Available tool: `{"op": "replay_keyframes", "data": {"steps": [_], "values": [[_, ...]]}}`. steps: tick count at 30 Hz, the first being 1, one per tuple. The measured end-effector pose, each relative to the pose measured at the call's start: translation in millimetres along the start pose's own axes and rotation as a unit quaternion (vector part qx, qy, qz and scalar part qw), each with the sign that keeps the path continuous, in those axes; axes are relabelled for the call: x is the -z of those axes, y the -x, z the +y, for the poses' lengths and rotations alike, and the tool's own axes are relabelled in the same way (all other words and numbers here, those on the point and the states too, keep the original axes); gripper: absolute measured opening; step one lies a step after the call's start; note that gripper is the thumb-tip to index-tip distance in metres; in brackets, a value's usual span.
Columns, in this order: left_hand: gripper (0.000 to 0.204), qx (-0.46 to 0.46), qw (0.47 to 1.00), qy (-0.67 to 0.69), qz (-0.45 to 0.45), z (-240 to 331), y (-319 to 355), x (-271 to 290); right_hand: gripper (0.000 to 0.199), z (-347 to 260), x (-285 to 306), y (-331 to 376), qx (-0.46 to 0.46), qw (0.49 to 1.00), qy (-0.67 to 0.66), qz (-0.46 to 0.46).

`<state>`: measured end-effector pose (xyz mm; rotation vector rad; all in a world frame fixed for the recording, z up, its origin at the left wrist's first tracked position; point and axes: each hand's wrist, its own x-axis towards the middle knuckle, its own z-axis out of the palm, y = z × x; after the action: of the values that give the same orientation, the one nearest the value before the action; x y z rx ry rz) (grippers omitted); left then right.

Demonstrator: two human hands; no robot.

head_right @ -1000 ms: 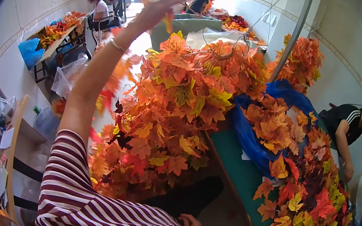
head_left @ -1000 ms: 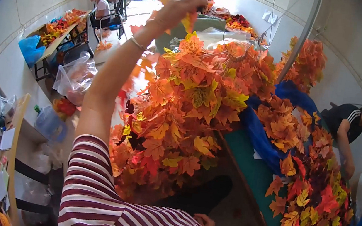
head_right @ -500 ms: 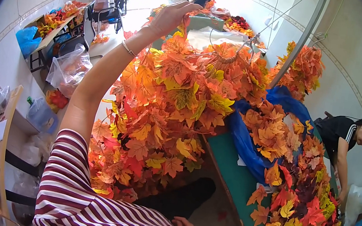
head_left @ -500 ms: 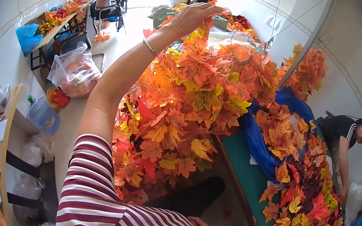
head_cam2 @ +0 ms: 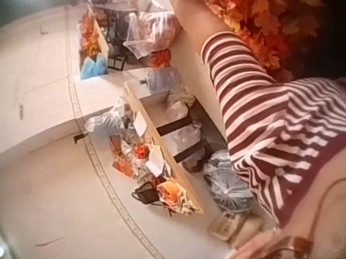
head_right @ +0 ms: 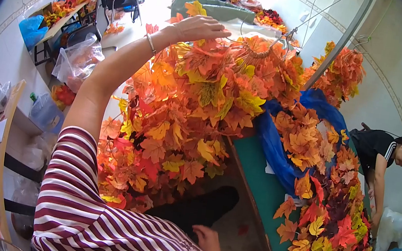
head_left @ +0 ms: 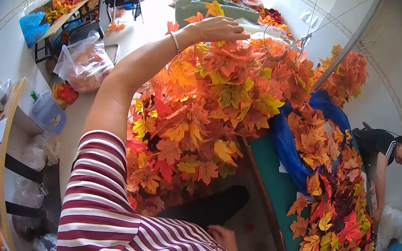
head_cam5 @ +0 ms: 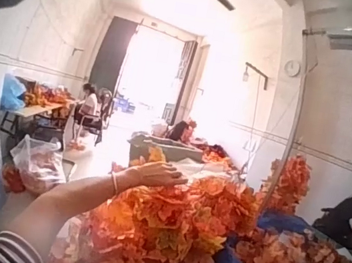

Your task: Assembling artificial maple leaf garlands by attaching individual leaves to a plastic vine structure.

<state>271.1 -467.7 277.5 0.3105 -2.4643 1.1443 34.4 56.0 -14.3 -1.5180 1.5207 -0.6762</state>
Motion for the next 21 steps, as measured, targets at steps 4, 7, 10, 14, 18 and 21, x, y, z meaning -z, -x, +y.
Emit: {"op": "replay_keyframes", "data": {"steps": [4, 7, 10, 14, 18, 21], "values": [[0.051, 0.022, 0.99, 0.113, -0.081, 23.9, 3.6, -2.2, 0.024, -119.5, 84.5, -76.5, 0.276, 0.948, 0.154, 0.044], [0.068, 0.046, 0.987, 0.129, -0.082, 31.5, 37.7, -2.8, 0.02, -219.3, 136.6, -154.2, 0.414, 0.874, 0.194, 0.166], [0.098, 0.102, 0.974, 0.189, -0.066, 42.1, 47.9, -9.1, 0.028, -277.4, 175.4, -246.9, 0.356, 0.899, 0.079, 0.241], [0.082, 0.163, 0.977, 0.127, 0.048, 64.9, 70.8, 64.1, 0.035, -324.2, 207.6, -326.5, 0.346, 0.923, 0.084, 0.144], [0.087, 0.395, 0.876, 0.205, 0.185, 136.0, 197.0, 125.5, 0.029, -350.7, 256.9, -375.6, 0.295, 0.938, 0.146, 0.107], [0.121, 0.53, 0.799, 0.279, 0.056, 240.0, 277.1, 134.3, 0.033, -384.3, 279.7, -412.9, 0.255, 0.958, 0.04, 0.129]]}}
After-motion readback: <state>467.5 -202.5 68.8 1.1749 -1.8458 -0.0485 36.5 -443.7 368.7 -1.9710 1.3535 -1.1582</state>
